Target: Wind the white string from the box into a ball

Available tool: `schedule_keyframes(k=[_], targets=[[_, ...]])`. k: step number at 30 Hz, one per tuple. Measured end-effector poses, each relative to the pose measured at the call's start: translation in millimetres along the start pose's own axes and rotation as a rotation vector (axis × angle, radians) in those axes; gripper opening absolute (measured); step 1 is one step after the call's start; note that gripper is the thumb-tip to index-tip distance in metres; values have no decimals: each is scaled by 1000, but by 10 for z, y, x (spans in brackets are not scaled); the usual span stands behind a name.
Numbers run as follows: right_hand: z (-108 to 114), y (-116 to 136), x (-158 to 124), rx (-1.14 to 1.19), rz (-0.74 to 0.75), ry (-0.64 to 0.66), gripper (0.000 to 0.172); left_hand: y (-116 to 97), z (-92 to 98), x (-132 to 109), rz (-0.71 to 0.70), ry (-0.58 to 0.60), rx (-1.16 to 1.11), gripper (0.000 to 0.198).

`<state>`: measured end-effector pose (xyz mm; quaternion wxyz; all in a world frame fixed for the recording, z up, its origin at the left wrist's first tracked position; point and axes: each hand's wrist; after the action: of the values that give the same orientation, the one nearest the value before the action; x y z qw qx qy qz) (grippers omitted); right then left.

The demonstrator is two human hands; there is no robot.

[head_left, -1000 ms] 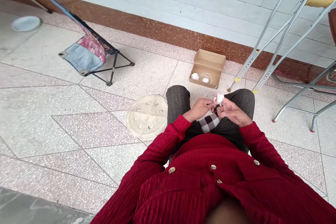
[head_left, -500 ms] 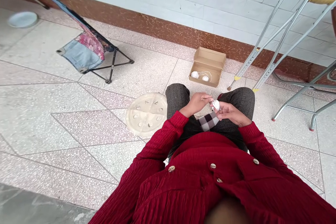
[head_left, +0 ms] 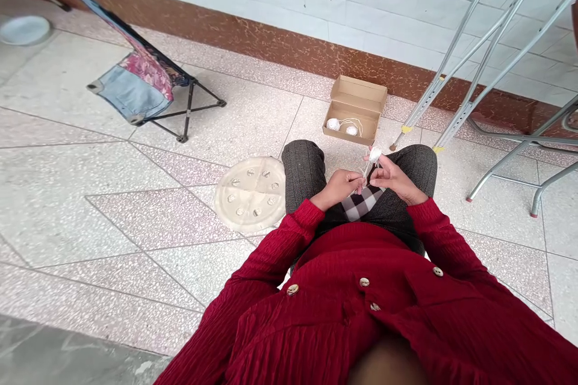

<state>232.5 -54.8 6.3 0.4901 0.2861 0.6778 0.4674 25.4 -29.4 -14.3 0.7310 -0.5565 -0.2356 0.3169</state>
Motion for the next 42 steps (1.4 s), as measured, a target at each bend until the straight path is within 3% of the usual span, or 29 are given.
schedule_keyframes(k=[3,6,8,11,15,20,23,26,29,31,34,37,42], targets=[[45,-148,79,-232,-68,-82,85,-54,40,31,-76,6,159,36],[8,-231,64,-346,-95,-135,73,-118,193,138,-144,-60,341,27],[-37,-206,-1,-262,-101,-65,63,-143,305,211,-168,-94,384,22],[-95,-83,-127,-8,-91,67,59,-137,364,271,-154,-98,270,26],[-148,76,-237,255,-29,133,58,-79,196,253,-64,-135,-5,36],[-199,160,-209,343,32,121,71,-50,-42,183,-33,-158,-68,41],[-157,140,-119,198,39,54,75,-59,-61,132,-31,-101,-2,40],[-60,34,-15,-139,-6,-54,76,-75,31,98,-62,-94,153,37],[2,-100,33,-385,-25,-132,69,-98,193,119,-145,-130,308,31],[-6,-145,14,-411,-40,-115,60,-103,298,161,-194,-136,363,26],[-70,-100,-74,-228,-81,24,49,-79,385,233,-201,-140,336,26],[-138,22,-173,65,-87,122,54,-33,346,272,-141,-152,137,33],[-188,134,-212,261,-52,95,48,3,104,241,-71,-189,-211,34]])
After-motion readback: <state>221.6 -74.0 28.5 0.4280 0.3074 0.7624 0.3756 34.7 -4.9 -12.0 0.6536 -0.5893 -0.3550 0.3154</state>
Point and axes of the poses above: each hand's wrist, its own x-axis towards the middle knuckle, its own z-axis out of the back of the hand, y = z × x, and after that the axes turned 10 degrees about -z, right-handed
